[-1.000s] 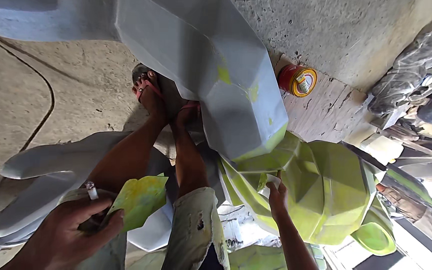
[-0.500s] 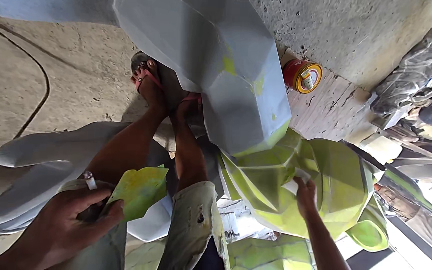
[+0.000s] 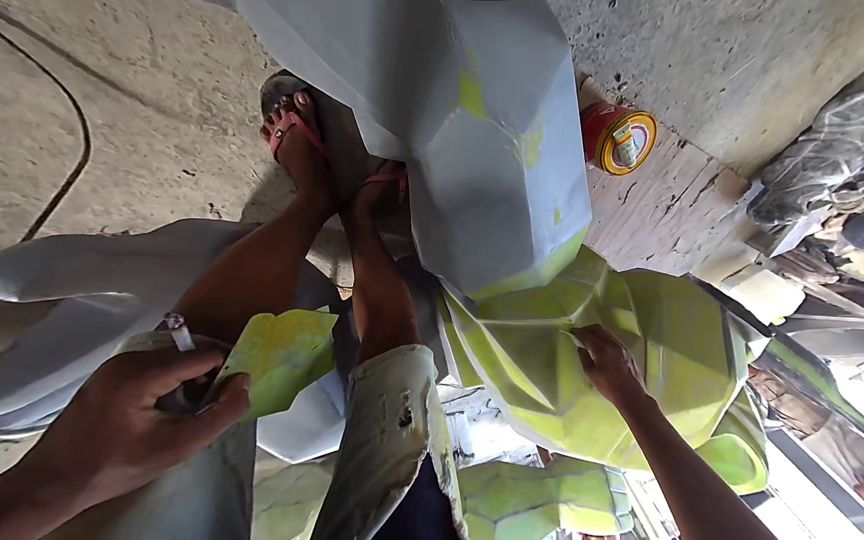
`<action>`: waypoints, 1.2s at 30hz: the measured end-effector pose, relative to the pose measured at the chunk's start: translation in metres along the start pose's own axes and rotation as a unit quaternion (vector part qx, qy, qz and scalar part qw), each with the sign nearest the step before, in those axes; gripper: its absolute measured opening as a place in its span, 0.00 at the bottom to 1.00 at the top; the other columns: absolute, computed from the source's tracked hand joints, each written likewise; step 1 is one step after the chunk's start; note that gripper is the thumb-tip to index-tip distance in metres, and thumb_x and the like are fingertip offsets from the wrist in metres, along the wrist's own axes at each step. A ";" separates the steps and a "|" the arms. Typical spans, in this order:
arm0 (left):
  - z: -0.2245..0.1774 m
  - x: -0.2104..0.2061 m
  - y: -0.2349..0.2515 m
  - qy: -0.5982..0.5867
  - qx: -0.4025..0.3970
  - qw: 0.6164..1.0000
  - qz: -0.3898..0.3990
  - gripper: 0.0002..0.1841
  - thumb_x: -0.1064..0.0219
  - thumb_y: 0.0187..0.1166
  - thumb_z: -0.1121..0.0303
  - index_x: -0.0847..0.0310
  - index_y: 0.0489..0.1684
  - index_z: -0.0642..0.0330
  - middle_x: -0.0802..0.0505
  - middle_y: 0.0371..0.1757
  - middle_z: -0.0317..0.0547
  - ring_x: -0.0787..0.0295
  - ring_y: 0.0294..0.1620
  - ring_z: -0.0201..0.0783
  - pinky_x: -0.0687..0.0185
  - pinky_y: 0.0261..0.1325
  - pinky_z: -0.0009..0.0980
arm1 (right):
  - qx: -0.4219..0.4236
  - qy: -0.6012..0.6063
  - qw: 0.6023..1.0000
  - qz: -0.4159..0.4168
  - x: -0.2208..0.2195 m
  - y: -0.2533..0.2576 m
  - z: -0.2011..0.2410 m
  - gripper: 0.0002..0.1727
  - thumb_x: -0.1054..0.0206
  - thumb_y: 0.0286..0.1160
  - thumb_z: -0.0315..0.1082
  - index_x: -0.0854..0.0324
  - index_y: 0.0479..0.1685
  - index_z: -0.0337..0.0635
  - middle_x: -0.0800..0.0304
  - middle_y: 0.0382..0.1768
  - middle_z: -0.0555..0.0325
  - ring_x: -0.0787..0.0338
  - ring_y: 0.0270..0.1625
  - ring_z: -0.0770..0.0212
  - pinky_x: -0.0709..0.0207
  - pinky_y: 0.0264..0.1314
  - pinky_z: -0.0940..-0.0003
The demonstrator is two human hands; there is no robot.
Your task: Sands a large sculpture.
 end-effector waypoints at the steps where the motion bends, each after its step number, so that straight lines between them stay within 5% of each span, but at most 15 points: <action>1: 0.001 -0.001 0.000 -0.004 0.003 1.000 0.002 0.15 0.36 0.68 0.54 0.16 0.23 0.56 0.16 0.23 0.34 0.23 0.25 0.21 0.30 0.28 0.22 | 0.019 -0.021 1.000 -0.006 -0.004 0.002 0.002 0.19 0.30 0.77 0.30 0.12 0.67 0.51 0.12 0.63 0.55 0.10 0.61 0.53 0.12 0.57 0.50; 5: 0.005 -0.002 -0.002 -0.003 0.032 0.999 0.017 0.16 0.36 0.66 0.55 0.14 0.25 0.59 0.15 0.22 0.36 0.20 0.24 0.25 0.26 0.28 0.27 | 0.061 -0.122 0.990 -0.020 -0.016 -0.002 0.005 0.22 0.27 0.76 0.35 0.14 0.70 0.54 0.11 0.58 0.54 0.08 0.57 0.51 0.11 0.49 0.53; 11: 0.001 -0.004 -0.002 -0.009 0.049 0.999 0.022 0.16 0.36 0.65 0.58 0.13 0.26 0.64 0.14 0.23 0.39 0.19 0.24 0.26 0.25 0.28 0.27 | 0.085 -0.224 0.971 0.021 -0.020 -0.020 -0.005 0.20 0.28 0.75 0.34 0.13 0.67 0.56 0.10 0.55 0.58 0.10 0.58 0.55 0.14 0.59 0.58; 18: 0.004 -0.005 -0.003 -0.017 0.041 0.999 0.006 0.15 0.36 0.66 0.56 0.13 0.25 0.60 0.15 0.22 0.35 0.20 0.24 0.24 0.27 0.27 0.24 | 0.098 -0.137 0.986 0.004 0.002 -0.019 -0.017 0.27 0.27 0.72 0.31 0.15 0.73 0.58 0.11 0.64 0.55 0.07 0.56 0.50 0.11 0.47 0.52; 27: 0.005 -0.004 -0.003 -0.011 0.043 0.999 0.000 0.15 0.36 0.65 0.56 0.13 0.24 0.59 0.15 0.22 0.35 0.21 0.24 0.23 0.28 0.28 0.24 | 0.005 -0.110 0.993 0.043 -0.022 0.003 0.007 0.22 0.28 0.75 0.29 0.13 0.69 0.57 0.16 0.69 0.56 0.13 0.66 0.49 0.11 0.50 0.50; 36: 0.006 -0.003 -0.003 -0.025 0.041 0.999 0.003 0.14 0.36 0.66 0.55 0.15 0.22 0.55 0.17 0.20 0.31 0.22 0.21 0.22 0.28 0.24 0.24 | 0.033 -0.173 0.981 0.079 -0.030 -0.027 0.005 0.24 0.33 0.77 0.31 0.14 0.71 0.63 0.14 0.65 0.55 0.16 0.70 0.52 0.14 0.61 0.57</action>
Point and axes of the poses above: each hand's wrist, its own y-axis towards the middle knuckle, its own x-axis out of the back of the hand, z = x × y, the point moved 8 cm from there along y, towards the middle knuckle
